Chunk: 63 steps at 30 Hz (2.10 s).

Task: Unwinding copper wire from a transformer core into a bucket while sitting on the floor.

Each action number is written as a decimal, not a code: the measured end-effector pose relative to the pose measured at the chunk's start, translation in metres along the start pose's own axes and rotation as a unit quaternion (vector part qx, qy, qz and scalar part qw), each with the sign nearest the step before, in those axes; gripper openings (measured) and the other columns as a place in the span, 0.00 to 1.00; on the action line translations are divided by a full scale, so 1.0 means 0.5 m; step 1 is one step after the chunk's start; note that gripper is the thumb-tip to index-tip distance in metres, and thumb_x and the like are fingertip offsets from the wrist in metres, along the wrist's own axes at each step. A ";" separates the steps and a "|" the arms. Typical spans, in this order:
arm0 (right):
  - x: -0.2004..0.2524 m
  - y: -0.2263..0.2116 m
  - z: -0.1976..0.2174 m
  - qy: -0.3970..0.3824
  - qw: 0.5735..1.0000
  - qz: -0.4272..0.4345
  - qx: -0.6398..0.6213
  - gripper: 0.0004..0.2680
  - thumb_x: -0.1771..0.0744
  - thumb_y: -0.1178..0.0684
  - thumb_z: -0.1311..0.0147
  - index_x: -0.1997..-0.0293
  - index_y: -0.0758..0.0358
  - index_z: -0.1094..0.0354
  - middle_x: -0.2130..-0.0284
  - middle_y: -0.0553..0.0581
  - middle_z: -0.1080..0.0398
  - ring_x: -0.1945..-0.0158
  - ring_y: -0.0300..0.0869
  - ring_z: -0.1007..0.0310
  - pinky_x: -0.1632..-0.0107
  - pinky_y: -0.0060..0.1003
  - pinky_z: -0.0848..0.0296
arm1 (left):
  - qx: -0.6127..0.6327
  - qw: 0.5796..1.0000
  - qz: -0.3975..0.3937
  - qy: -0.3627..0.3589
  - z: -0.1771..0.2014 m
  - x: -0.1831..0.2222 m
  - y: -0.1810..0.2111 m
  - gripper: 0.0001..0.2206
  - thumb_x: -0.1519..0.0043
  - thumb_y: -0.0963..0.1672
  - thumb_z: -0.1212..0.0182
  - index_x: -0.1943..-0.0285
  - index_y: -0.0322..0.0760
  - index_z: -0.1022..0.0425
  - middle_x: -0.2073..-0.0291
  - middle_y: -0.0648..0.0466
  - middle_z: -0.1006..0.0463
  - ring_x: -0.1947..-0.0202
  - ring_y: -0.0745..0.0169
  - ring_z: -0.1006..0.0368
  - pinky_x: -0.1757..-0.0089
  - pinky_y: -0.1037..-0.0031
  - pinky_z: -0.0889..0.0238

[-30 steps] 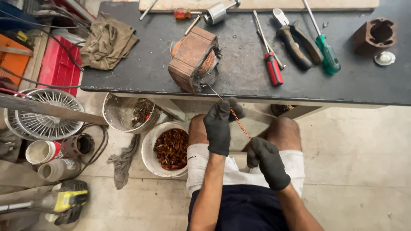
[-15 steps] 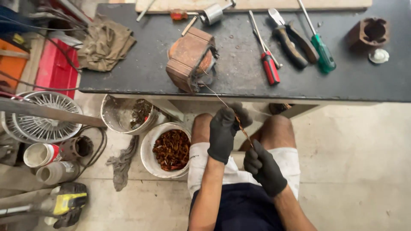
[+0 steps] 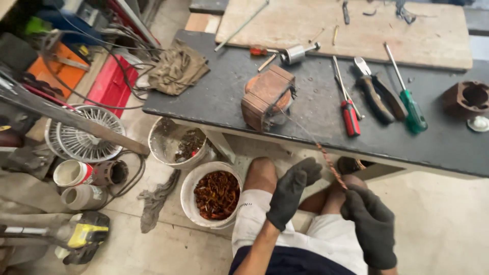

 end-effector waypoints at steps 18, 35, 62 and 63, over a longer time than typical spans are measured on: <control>-0.047 -0.079 -0.056 0.013 0.986 0.060 0.153 0.10 0.31 0.60 0.45 0.46 0.66 0.23 0.69 0.55 0.25 0.68 0.38 0.31 0.63 0.32 0.31 | -0.378 0.823 -0.075 0.417 0.151 0.010 0.258 0.14 0.35 0.49 0.44 0.57 0.32 0.24 0.69 0.50 0.19 0.70 0.58 0.27 0.63 0.69 0.31; -0.023 -0.107 -0.070 -0.041 0.965 0.154 0.208 0.09 0.33 0.59 0.44 0.49 0.63 0.23 0.75 0.52 0.25 0.73 0.37 0.29 0.68 0.31 0.30 | -0.225 0.947 -0.064 0.219 0.282 -0.263 0.351 0.14 0.39 0.39 0.37 0.45 0.27 0.20 0.55 0.51 0.16 0.60 0.68 0.23 0.55 0.80 0.29; 0.307 0.111 0.457 0.011 0.992 -0.030 0.122 0.08 0.33 0.66 0.47 0.54 0.81 0.22 0.72 0.70 0.23 0.67 0.53 0.25 0.61 0.45 0.26 | -0.694 0.611 -0.278 0.262 0.203 -0.169 0.281 0.37 0.30 0.54 0.40 0.24 0.22 0.50 0.27 0.28 0.44 0.28 0.29 0.43 0.32 0.54 0.49; 0.325 0.110 0.449 0.019 0.992 -0.039 0.122 0.08 0.33 0.66 0.47 0.54 0.81 0.22 0.72 0.70 0.23 0.67 0.53 0.25 0.61 0.45 0.26 | -0.694 0.617 -0.271 0.254 0.133 -0.099 0.294 0.37 0.30 0.54 0.40 0.24 0.22 0.50 0.27 0.28 0.44 0.28 0.29 0.43 0.32 0.54 0.49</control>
Point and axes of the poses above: each hand's wrist, its own x-axis away from the middle knuckle, its own z-axis out of the back of the hand, y = z × x, the point moved 5 cm from there along -x, towards the middle knuckle
